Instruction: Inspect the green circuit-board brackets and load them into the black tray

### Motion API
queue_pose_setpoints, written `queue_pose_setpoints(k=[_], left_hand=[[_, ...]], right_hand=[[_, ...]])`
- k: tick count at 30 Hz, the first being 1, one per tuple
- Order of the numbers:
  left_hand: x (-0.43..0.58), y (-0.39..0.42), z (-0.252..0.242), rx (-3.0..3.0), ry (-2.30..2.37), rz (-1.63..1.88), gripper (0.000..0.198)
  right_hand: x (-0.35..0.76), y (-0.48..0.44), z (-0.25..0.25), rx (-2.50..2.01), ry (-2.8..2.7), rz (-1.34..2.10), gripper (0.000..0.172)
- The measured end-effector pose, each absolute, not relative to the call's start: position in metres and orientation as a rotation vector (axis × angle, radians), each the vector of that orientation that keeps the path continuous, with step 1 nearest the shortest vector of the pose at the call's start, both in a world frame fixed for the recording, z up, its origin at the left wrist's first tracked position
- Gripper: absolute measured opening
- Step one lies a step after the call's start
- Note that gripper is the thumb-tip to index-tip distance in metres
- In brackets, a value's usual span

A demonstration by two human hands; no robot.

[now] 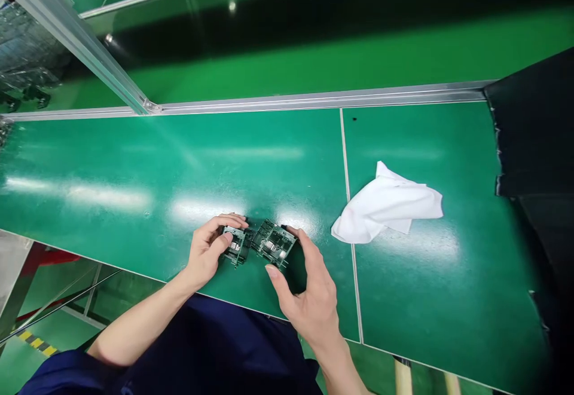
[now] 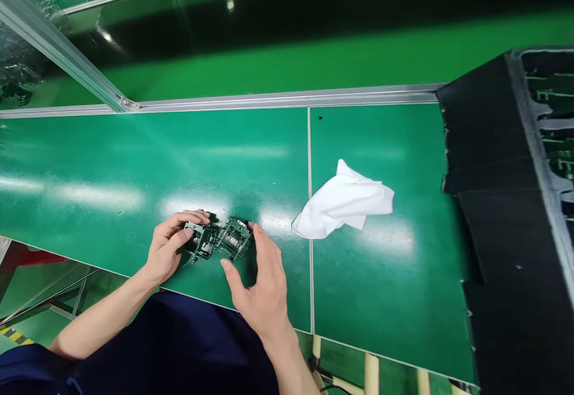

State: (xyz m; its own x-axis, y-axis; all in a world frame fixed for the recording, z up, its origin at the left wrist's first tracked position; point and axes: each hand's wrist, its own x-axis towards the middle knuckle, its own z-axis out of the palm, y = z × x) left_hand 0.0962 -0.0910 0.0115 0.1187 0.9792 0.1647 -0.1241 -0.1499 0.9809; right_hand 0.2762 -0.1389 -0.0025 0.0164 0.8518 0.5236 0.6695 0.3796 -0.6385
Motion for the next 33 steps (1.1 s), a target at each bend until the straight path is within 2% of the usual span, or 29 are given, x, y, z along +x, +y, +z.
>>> queue_pose_setpoints(k=[7, 13, 17, 33], left_hand=[[0.0997, -0.0925, 0.0112, 1.334, 1.000, 1.357, 0.013], [0.0947, -0.0936, 0.0124, 1.333, 0.985, 1.245, 0.018], [0.0941, -0.0907, 0.0146, 1.312, 0.964, 1.246, 0.010], [0.0935, -0.0888, 0.0195, 1.277, 0.974, 1.188, 0.007]], right_hand=[[0.2770, -0.1409, -0.0048, -1.352, -1.705, 0.247, 0.069], [0.2769, -0.1414, -0.0055, -1.349, -1.692, 0.283, 0.070], [0.2765, -0.1417, -0.0047, -1.345, -1.682, 0.295, 0.070], [0.2748, -0.1404, -0.0056, -1.343, -1.671, 0.305, 0.069]])
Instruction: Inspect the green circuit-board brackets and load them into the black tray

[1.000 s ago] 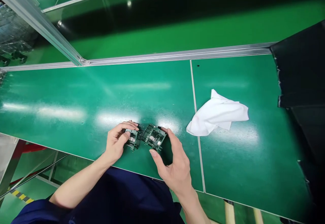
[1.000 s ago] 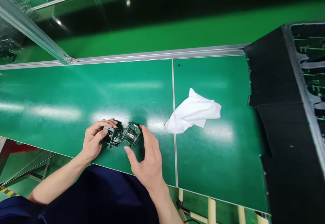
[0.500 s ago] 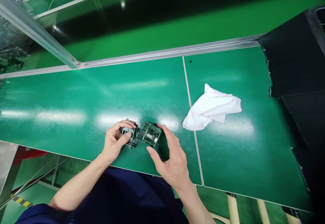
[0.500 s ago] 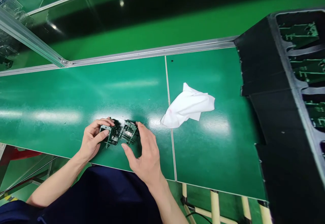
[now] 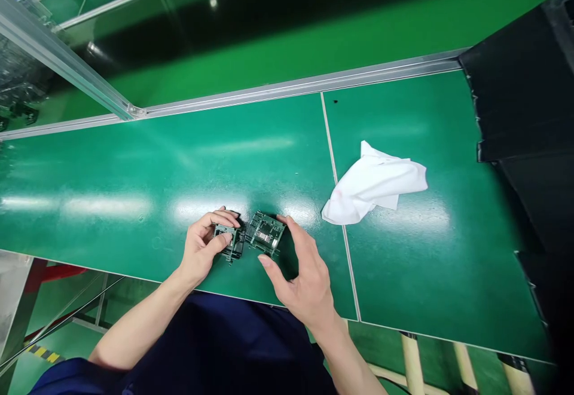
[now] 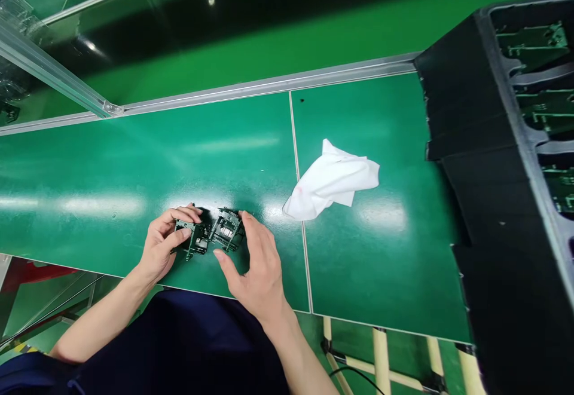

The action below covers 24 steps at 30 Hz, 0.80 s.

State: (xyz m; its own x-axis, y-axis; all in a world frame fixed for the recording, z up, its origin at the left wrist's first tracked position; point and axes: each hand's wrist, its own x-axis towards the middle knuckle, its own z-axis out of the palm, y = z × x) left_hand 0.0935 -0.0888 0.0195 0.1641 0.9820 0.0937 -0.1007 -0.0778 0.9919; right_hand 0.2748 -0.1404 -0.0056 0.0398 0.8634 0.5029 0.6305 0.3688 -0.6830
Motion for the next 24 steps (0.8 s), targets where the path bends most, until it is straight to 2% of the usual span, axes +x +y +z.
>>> queue_pose_setpoints(k=[9, 11, 14, 17, 19, 22, 24], left_hand=[[0.091, -0.087, 0.021, 1.331, 0.954, 1.157, 0.007], [0.082, -0.090, 0.021, 1.365, 0.939, 1.102, 0.025], [0.061, -0.098, 0.020, 1.440, 0.891, 1.010, 0.066], [0.041, -0.108, 0.017, 1.585, 0.945, 0.884, 0.088], [0.035, -0.112, 0.015, 1.678, 1.035, 0.770, 0.089], [0.037, -0.112, 0.014, 1.764, 1.129, 0.688, 0.070], [0.041, -0.111, 0.016, 1.795, 1.145, 0.703, 0.064]], right_hand=[[0.275, -0.142, -0.004, -1.352, -1.684, 0.317, 0.069], [0.275, -0.144, -0.002, -1.368, -1.683, 0.318, 0.068], [0.275, -0.148, 0.000, -1.385, -1.680, 0.329, 0.068], [0.275, -0.150, 0.001, -1.373, -1.677, 0.343, 0.070], [0.276, -0.151, 0.002, -1.370, -1.679, 0.369, 0.071], [0.280, -0.152, 0.003, -1.388, -1.704, 0.423, 0.068], [0.285, -0.153, 0.006, -1.400, -1.738, 0.459, 0.066]])
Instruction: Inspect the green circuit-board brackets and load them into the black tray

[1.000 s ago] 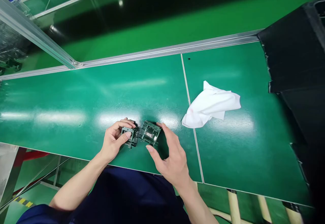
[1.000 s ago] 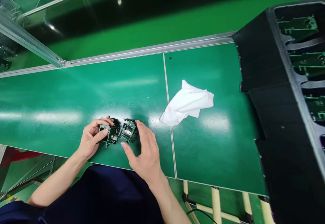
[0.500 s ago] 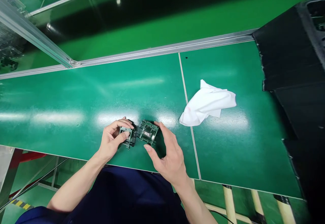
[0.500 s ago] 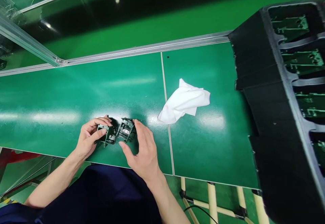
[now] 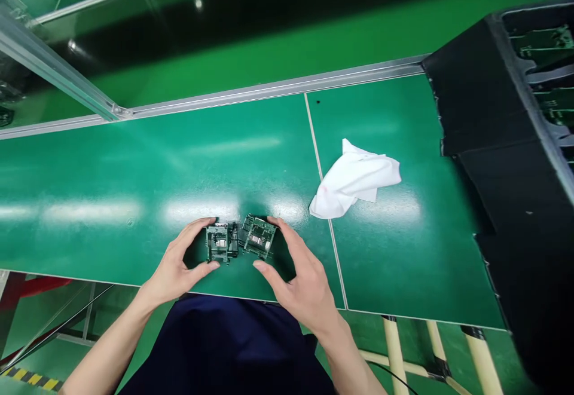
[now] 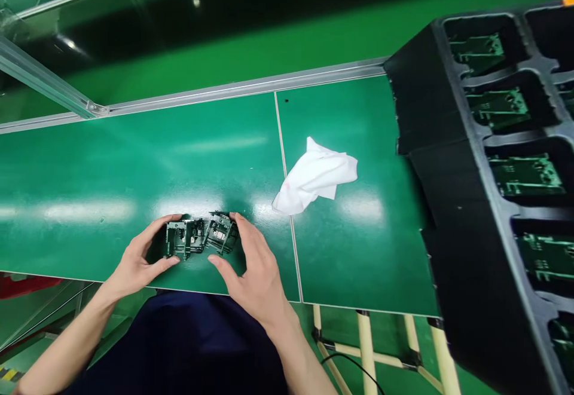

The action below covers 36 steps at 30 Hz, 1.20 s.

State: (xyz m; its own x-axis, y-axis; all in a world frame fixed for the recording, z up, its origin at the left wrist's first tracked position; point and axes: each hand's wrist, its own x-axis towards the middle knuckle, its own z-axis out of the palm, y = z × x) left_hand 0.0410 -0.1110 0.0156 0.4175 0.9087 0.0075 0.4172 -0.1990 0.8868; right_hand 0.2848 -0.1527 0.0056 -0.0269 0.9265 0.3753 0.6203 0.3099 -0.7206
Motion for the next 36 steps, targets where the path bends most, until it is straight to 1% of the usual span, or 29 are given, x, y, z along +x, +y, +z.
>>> queue_pose_setpoints(k=[3, 5, 8, 10, 15, 18, 22, 27, 31, 34, 36], left_hand=[[0.046, -0.113, 0.023, 1.817, 1.124, 0.739, 0.079], [0.050, -0.116, 0.033, 1.806, 1.058, 0.811, 0.081], [0.062, -0.118, 0.054, 1.752, 0.889, 0.921, 0.067], [0.075, -0.116, 0.066, 1.729, 0.809, 0.929, 0.059], [0.102, -0.109, 0.081, 1.676, 0.769, 0.974, 0.038], [0.105, -0.108, 0.080, 1.590, 0.733, 0.949, 0.033], [0.103, -0.109, 0.077, 1.567, 0.703, 0.960, 0.032], [0.098, -0.105, 0.083, 1.710, 0.636, 0.908, 0.037], [0.073, -0.095, 0.090, 1.921, 0.562, 0.768, 0.049], [0.039, -0.088, 0.086, 2.061, 0.684, 0.788, 0.059], [0.019, -0.084, 0.079, 2.093, 0.802, 0.717, 0.067]], right_hand=[[0.289, -0.158, 0.013, -1.398, -1.790, 0.480, 0.064], [0.288, -0.162, 0.021, -1.380, -1.801, 0.464, 0.064], [0.279, -0.168, 0.033, -1.305, -1.800, 0.425, 0.067], [0.271, -0.170, 0.039, -1.236, -1.794, 0.378, 0.068], [0.261, -0.169, 0.045, -1.191, -1.782, 0.275, 0.073], [0.263, -0.172, 0.047, -1.236, -1.789, 0.292, 0.076], [0.266, -0.174, 0.049, -1.215, -1.798, 0.313, 0.074], [0.271, -0.171, 0.054, -1.122, -1.911, 0.289, 0.071], [0.278, -0.170, 0.054, -1.045, -1.967, 0.243, 0.069], [0.285, -0.176, 0.047, -1.202, -1.849, 0.226, 0.072], [0.288, -0.181, 0.040, -1.330, -1.773, 0.218, 0.070]])
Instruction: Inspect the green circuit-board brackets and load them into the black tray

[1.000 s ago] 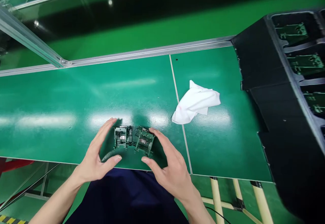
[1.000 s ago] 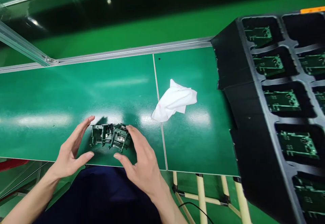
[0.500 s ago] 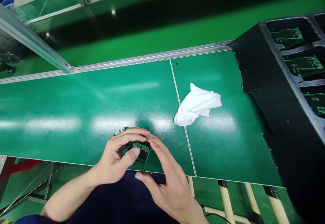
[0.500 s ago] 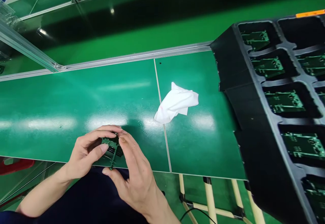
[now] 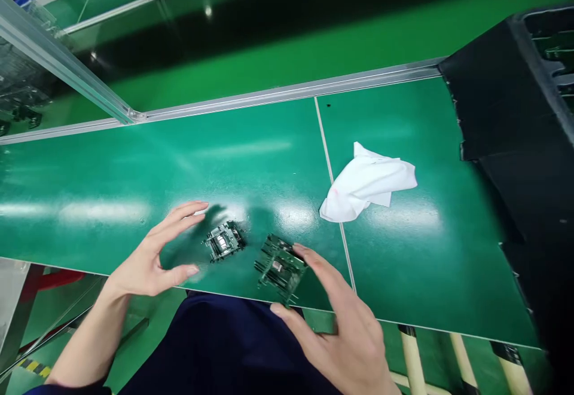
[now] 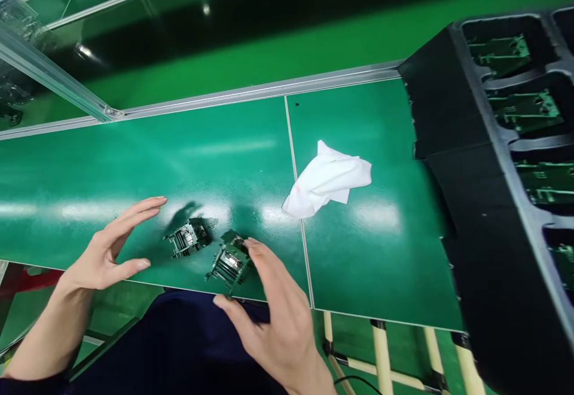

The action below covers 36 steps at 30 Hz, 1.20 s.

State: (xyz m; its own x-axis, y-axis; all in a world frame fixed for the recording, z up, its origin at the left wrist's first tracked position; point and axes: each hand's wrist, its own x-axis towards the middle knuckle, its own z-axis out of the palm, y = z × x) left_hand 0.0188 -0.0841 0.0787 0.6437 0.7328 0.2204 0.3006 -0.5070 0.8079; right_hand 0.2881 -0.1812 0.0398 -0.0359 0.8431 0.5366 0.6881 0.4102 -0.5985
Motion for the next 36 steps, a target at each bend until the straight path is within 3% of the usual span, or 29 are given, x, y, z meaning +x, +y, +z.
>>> queue_pose_setpoints(k=[4, 7, 13, 20, 27, 36], left_hand=[[0.008, -0.078, 0.056, 2.076, 0.865, 0.480, 0.088], [0.025, -0.078, 0.040, 2.050, 0.835, 0.442, 0.087], [0.057, -0.107, 0.021, 1.961, 1.170, 0.727, 0.089], [0.043, -0.111, 0.014, 1.680, 1.153, 0.717, 0.062], [0.045, -0.104, 0.004, 1.439, 0.820, 0.940, 0.063], [0.047, -0.105, 0.003, 1.417, 0.675, 1.080, 0.065]], right_hand=[[0.281, -0.185, 0.024, -1.403, -1.770, 0.254, 0.063], [0.266, -0.179, 0.017, -1.398, -1.799, 0.277, 0.063], [0.254, -0.163, 0.019, -1.403, -1.820, 0.173, 0.072], [0.261, -0.160, 0.030, -1.379, -1.963, 0.156, 0.067], [0.248, -0.159, 0.078, -1.418, -2.150, -0.214, 0.042], [0.245, -0.159, 0.099, -1.354, -2.234, -0.277, 0.040]])
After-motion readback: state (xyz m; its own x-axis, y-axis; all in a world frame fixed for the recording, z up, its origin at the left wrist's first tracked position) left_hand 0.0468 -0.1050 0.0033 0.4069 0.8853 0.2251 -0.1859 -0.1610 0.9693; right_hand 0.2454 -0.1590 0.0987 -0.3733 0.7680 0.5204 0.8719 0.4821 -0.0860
